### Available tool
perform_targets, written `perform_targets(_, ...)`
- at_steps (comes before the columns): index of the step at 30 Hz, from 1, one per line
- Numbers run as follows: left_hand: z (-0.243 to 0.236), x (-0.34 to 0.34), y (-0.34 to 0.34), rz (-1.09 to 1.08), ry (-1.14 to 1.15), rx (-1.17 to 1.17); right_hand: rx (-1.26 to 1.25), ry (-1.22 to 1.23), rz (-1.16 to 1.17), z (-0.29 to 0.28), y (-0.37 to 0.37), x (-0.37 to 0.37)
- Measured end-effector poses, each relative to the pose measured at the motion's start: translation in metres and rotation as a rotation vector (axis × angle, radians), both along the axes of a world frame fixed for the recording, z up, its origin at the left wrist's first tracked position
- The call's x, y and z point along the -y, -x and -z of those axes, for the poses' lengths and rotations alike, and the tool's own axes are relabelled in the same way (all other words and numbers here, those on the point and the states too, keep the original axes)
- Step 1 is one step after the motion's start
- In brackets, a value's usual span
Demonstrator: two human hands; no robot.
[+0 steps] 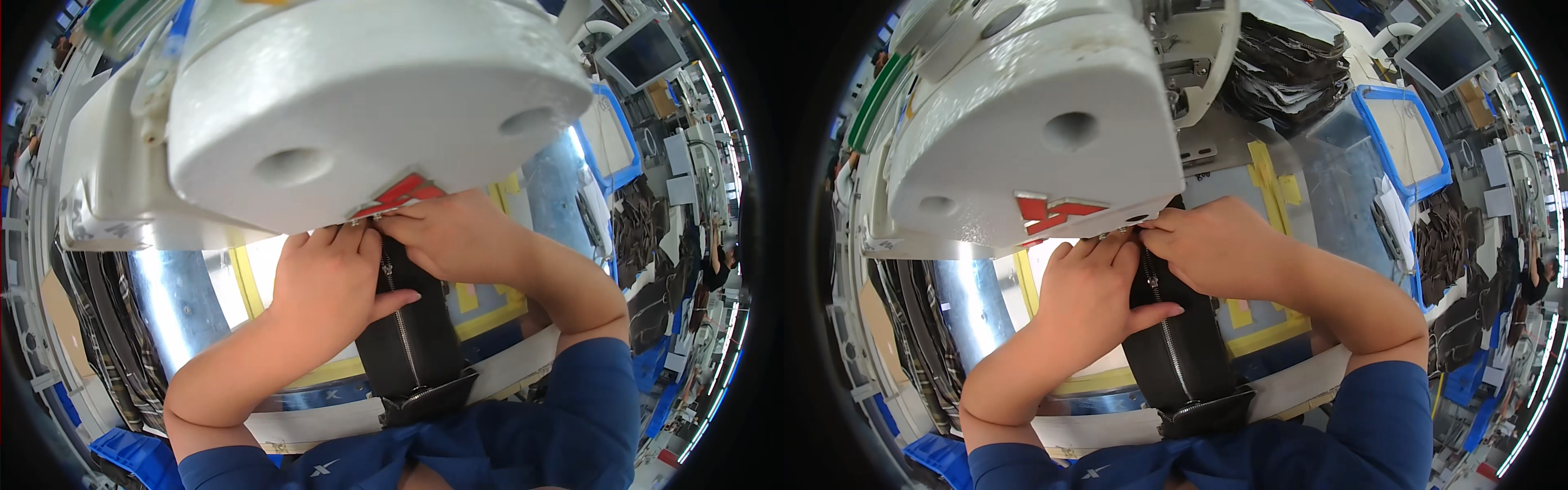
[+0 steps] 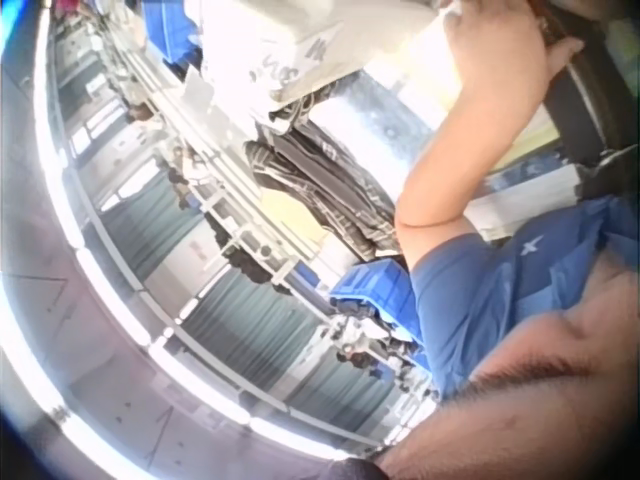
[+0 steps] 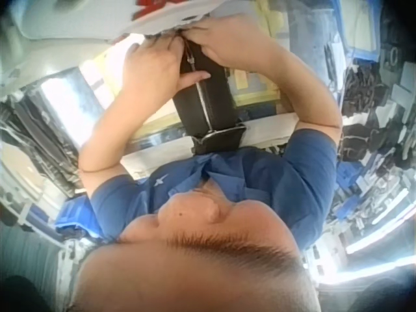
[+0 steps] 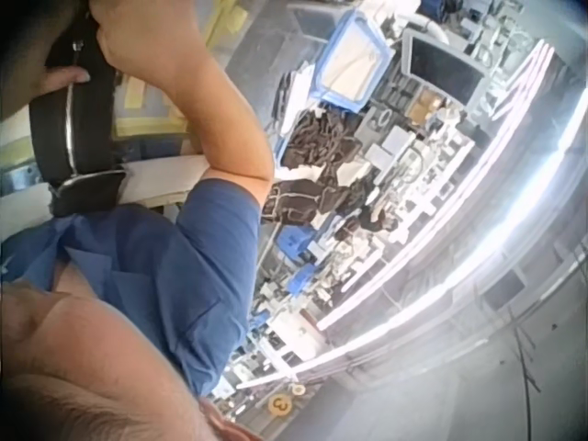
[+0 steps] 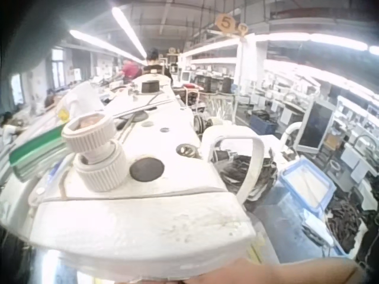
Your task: The person operates an industrial sewing machine to stitch zippers onto black fabric pouches. They repeatedly align the zipper under the needle, sew along the edge, and then trim the excess thread. The finished pouches are placed into a blue bin on the right side of the workstation.
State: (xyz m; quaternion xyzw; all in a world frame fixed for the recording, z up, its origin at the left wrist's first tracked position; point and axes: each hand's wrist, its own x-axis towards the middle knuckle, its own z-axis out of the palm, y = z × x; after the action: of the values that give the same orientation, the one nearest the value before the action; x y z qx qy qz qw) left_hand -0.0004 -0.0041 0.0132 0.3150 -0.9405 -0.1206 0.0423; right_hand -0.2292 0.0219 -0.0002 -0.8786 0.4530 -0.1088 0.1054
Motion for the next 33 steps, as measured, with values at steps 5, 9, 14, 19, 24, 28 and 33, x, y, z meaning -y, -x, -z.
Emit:
perform_targets(5,0.004,0.001,0.003,0.036,0.003,-0.055,0.022,0.027,-0.001,0.000,0.010,0.001)
perform_targets(9,0.001,0.001,0.005,0.033,-0.015,-0.031,0.053,0.104,-0.040,0.007,0.014,-0.002)
perform_targets(14,-0.006,0.001,0.004,0.007,-0.019,0.040,0.062,0.063,-0.043,0.011,0.015,-0.004)
perform_targets(19,-0.002,-0.002,0.003,0.027,0.036,0.015,0.051,0.080,-0.074,0.010,0.016,-0.006)
perform_targets(24,-0.004,-0.001,0.000,0.024,0.005,-0.002,0.020,0.024,-0.049,0.006,0.013,-0.008)
perform_targets(28,-0.001,0.000,0.000,0.040,0.022,-0.054,-0.039,0.070,-0.093,0.005,0.014,-0.007)
perform_targets(33,0.006,-0.009,0.005,0.103,0.045,-0.053,-0.221,-0.198,-0.101,-0.019,0.021,-0.006)
